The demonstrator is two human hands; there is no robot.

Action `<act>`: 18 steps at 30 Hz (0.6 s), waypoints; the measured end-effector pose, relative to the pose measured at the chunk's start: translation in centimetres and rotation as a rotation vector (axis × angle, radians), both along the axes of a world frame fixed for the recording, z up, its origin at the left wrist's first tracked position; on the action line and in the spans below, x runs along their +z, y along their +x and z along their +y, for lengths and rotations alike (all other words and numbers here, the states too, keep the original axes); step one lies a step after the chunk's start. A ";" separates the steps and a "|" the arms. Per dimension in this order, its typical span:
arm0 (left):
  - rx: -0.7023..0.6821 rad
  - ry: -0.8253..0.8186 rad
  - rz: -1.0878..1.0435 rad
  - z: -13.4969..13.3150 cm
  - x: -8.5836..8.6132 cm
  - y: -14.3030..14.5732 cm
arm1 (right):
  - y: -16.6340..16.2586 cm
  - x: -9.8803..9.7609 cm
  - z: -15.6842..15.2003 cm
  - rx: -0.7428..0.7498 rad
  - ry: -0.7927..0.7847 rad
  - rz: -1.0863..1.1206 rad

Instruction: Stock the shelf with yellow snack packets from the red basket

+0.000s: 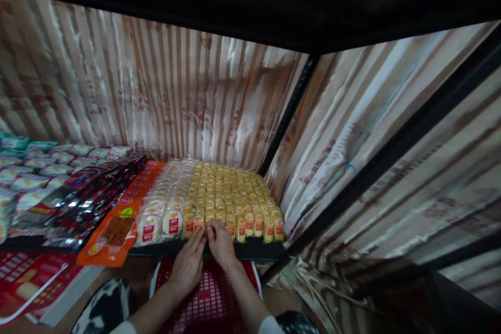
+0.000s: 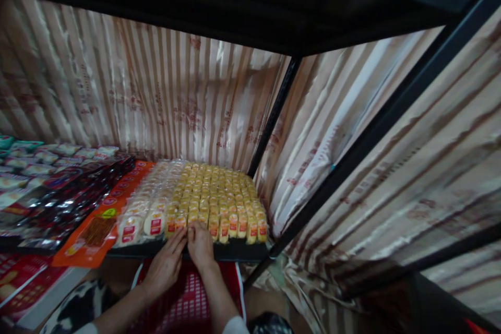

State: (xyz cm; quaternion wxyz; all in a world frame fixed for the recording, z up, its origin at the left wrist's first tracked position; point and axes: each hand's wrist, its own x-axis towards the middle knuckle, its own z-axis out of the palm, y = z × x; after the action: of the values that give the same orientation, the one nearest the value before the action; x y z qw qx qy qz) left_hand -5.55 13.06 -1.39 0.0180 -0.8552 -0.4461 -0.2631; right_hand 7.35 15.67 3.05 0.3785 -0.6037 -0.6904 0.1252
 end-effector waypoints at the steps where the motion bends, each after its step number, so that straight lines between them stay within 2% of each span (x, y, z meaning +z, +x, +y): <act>1: -0.014 -0.003 -0.008 0.0 0.1 0.0 | 0.1 0.1 -0.3 0.019 -0.008 -0.007; 5: -0.021 -0.012 -0.049 0.0 0.1 0.1 | 0.7 0.5 -1.6 0.071 -0.050 0.021; 12: 0.029 -0.002 -0.074 -0.7 0.3 0.5 | 1.9 0.7 -2.2 0.036 -0.039 0.034; 18: -0.107 0.043 -0.069 -1.2 0.9 2.2 | 3.1 0.8 -3.1 -0.011 0.035 0.100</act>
State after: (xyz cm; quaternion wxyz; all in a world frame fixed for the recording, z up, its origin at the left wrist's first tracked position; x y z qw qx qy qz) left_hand -3.33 11.88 -0.45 0.0068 -0.8677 -0.3945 -0.3022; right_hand 10.49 12.59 3.84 0.4238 -0.5939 -0.6692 0.1411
